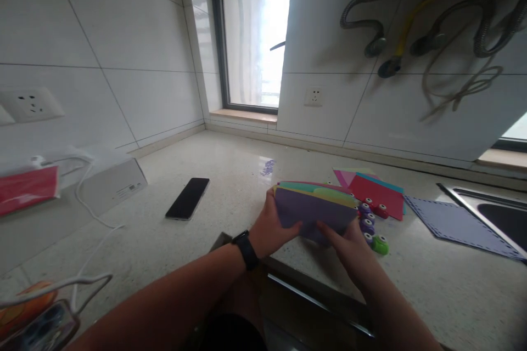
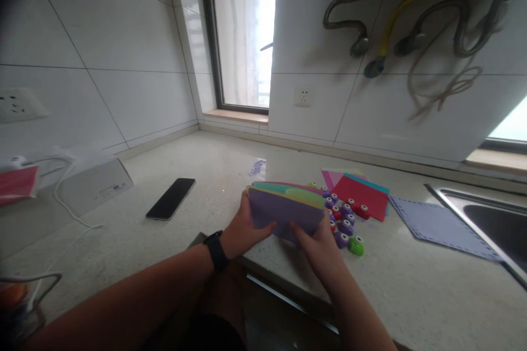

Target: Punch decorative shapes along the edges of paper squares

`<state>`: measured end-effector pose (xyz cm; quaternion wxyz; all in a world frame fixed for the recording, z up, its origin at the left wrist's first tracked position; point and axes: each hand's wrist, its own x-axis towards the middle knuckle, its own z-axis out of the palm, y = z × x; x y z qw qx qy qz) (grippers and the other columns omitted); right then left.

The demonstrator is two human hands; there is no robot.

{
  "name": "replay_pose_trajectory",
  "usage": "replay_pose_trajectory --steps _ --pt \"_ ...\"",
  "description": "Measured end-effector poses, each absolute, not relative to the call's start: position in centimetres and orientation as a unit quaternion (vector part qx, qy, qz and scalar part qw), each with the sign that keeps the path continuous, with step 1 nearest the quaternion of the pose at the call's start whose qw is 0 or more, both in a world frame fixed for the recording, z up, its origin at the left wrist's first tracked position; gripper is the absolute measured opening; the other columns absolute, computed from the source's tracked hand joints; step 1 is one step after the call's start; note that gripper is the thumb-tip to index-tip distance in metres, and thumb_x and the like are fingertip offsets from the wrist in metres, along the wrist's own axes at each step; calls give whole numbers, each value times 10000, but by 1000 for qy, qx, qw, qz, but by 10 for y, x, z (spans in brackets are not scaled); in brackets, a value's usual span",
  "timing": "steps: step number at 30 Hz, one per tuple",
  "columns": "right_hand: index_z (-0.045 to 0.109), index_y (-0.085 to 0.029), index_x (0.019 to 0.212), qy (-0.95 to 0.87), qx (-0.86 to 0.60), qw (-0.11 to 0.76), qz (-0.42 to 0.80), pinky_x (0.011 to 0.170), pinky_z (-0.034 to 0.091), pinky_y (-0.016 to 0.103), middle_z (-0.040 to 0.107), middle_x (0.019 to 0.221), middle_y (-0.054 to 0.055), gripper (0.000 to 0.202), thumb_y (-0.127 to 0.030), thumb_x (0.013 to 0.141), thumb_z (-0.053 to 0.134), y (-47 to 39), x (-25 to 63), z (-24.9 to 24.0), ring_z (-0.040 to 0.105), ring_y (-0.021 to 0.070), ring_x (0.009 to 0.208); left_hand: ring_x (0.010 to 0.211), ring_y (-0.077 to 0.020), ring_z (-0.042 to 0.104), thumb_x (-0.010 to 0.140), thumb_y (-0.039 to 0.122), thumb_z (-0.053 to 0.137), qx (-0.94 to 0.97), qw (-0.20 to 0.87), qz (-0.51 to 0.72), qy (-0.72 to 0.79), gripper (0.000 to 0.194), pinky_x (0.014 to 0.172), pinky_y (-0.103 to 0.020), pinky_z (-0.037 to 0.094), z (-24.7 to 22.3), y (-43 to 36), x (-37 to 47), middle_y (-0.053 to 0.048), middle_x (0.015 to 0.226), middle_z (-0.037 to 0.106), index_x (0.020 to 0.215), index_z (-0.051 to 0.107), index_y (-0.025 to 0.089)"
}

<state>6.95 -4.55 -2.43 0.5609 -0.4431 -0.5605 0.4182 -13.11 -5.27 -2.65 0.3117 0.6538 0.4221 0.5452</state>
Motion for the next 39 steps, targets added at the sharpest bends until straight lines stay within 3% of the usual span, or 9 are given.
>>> replay_pose_trajectory --steps 8,15,21,27,31,34,37,39 --pt "517 -276 1334 -548 -439 579 414 1103 434 520 673 1260 90 720 -404 706 844 -45 65 -28 632 326 1176 1300 -349 510 787 223 775 649 313 552 419 886 1093 -576 417 -28 -52 -130 -193 1390 505 1471 213 225" --pt "580 -268 1251 -521 -415 618 419 1024 493 493 697 1205 84 610 -367 714 851 -42 63 -24 654 302 1106 1396 -309 429 826 187 729 634 318 581 400 931 1179 -516 328 -27 -53 -133 -178 1533 392 1536 128 237" --pt "539 -249 1341 -554 -423 593 404 1034 485 473 704 1215 87 660 -378 759 820 -49 59 -15 657 291 1109 1258 -277 549 869 247 702 634 336 580 387 729 1117 -473 405 -21 -51 -130 -150 1383 521 1446 256 227" --pt "579 -229 1218 -559 -425 609 368 978 523 463 704 1155 92 529 -371 763 807 -53 55 -15 677 287 1036 1228 -256 550 862 238 706 634 318 583 397 736 1099 -455 419 -18 -56 -127 -130 1351 509 1432 241 242" --pt "523 -256 1225 -582 -405 610 353 998 520 458 681 1161 73 518 -343 788 788 -51 60 -16 663 272 1066 1182 -248 570 862 237 703 643 316 578 390 765 1084 -475 433 -17 -54 -130 -102 1307 524 1468 236 264" --pt "469 -267 1271 -605 -393 603 340 1032 500 472 633 1227 82 535 -318 822 756 -50 62 -16 633 268 1125 1247 -257 521 842 215 721 650 283 590 387 858 1111 -476 405 -18 -52 -131 -110 1387 450 1512 191 287" --pt "354 -296 1387 -617 -394 606 313 1046 495 483 551 1315 101 700 -296 815 758 -53 61 -14 604 272 1171 1300 -267 471 825 189 732 676 229 589 379 886 1131 -487 374 -21 -52 -134 -107 1418 400 1517 191 307" --pt "254 -323 1465 -620 -392 608 305 1050 497 486 504 1358 110 818 -288 818 754 -57 61 -13 590 276 1195 1312 -269 454 817 166 732 697 198 587 361 775 1141 -498 350 -23 -51 -138 -92 1394 408 1448 304 309"
